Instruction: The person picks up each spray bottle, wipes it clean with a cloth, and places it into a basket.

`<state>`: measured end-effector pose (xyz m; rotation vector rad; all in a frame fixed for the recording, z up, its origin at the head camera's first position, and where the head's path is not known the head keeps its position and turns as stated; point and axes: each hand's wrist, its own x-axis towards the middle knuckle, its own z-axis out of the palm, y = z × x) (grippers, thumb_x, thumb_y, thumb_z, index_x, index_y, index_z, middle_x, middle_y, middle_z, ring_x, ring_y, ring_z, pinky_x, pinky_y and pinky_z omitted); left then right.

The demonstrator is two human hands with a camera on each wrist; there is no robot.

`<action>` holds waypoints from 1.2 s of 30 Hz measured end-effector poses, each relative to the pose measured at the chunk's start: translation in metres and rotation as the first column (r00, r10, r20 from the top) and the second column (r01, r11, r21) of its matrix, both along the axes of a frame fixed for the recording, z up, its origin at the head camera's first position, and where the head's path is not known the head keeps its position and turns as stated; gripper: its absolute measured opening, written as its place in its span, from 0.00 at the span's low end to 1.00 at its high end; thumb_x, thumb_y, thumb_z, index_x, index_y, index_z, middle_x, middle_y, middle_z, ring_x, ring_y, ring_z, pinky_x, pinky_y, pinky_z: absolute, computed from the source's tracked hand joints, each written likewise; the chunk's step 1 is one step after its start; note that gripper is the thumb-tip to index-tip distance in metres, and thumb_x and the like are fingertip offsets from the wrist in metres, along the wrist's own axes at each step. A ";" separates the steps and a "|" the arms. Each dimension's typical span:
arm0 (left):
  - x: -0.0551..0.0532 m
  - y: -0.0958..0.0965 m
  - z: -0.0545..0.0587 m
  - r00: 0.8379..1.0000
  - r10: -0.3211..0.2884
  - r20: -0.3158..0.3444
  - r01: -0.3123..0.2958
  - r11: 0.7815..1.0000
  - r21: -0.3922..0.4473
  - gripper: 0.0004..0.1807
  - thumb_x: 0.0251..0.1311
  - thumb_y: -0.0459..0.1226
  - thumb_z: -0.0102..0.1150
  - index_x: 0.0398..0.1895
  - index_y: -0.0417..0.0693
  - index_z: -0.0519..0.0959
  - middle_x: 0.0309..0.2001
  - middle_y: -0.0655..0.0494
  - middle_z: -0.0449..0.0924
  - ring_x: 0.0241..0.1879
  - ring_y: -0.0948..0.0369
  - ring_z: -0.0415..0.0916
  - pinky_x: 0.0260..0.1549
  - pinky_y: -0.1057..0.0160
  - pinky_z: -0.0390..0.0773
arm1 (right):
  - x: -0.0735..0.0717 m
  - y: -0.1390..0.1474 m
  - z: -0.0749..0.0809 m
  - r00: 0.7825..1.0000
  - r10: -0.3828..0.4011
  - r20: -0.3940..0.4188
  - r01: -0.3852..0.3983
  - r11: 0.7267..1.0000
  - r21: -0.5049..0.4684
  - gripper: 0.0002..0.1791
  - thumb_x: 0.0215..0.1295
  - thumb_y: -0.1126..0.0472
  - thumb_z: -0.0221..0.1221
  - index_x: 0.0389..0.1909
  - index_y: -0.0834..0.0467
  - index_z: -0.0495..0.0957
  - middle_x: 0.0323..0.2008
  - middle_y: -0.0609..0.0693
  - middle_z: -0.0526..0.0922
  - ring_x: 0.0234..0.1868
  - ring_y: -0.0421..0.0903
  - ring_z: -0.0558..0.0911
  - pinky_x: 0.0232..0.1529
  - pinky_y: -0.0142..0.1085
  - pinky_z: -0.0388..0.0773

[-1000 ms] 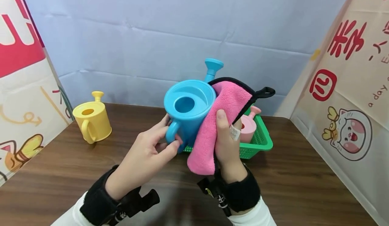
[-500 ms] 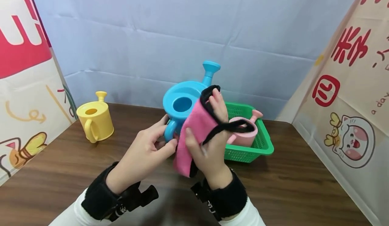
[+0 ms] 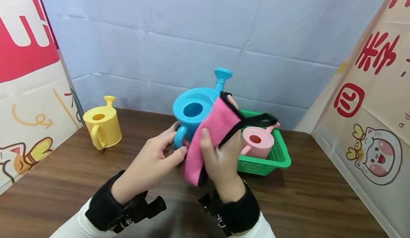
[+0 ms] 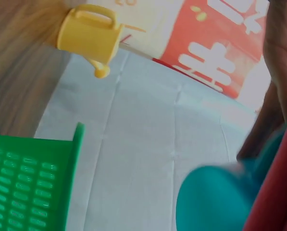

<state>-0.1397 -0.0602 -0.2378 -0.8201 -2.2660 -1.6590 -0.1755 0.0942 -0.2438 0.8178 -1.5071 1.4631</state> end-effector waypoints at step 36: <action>0.003 -0.001 0.000 1.000 -0.013 -0.006 0.013 1.000 0.029 0.09 0.60 0.31 0.52 0.43 0.41 0.75 0.65 0.54 0.59 0.57 0.59 0.67 0.39 0.63 0.79 | -0.003 -0.007 -0.001 0.970 -0.177 -0.167 0.208 0.959 0.190 0.42 0.64 0.41 0.49 0.62 0.73 0.54 0.66 0.64 0.55 0.68 0.57 0.53 0.61 0.53 0.58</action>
